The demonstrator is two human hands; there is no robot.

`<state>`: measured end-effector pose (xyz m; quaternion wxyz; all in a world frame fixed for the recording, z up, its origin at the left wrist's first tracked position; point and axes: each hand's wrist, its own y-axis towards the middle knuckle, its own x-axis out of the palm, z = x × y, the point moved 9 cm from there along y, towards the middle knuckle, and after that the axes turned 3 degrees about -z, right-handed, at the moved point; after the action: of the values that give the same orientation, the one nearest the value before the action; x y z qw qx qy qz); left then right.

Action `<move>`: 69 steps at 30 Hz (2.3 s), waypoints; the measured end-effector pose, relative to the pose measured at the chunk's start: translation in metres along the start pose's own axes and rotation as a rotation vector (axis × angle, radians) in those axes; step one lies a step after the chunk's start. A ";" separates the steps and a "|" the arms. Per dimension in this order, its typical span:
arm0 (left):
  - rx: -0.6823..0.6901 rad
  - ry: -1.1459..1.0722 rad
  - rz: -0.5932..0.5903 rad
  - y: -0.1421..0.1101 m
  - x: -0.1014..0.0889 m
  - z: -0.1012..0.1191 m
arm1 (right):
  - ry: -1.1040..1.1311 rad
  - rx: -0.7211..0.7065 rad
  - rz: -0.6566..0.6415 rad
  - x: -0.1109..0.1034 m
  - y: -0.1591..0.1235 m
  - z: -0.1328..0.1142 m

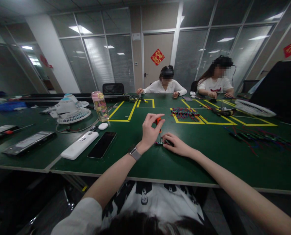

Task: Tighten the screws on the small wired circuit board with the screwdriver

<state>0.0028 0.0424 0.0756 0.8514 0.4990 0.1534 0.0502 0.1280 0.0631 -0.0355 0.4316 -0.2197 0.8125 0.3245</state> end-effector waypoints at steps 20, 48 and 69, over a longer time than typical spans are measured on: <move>-0.032 -0.146 -0.107 -0.002 0.012 -0.004 | 0.013 -0.004 0.008 -0.001 0.000 -0.001; -0.032 -0.009 -0.061 0.000 0.006 -0.004 | 0.002 -0.001 -0.001 0.000 0.000 0.000; -0.016 -0.083 0.002 -0.001 -0.001 -0.004 | 0.019 -0.012 -0.002 -0.001 0.000 -0.002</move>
<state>0.0004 0.0449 0.0732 0.8610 0.4940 0.1169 0.0318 0.1273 0.0617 -0.0343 0.4227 -0.2262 0.8144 0.3270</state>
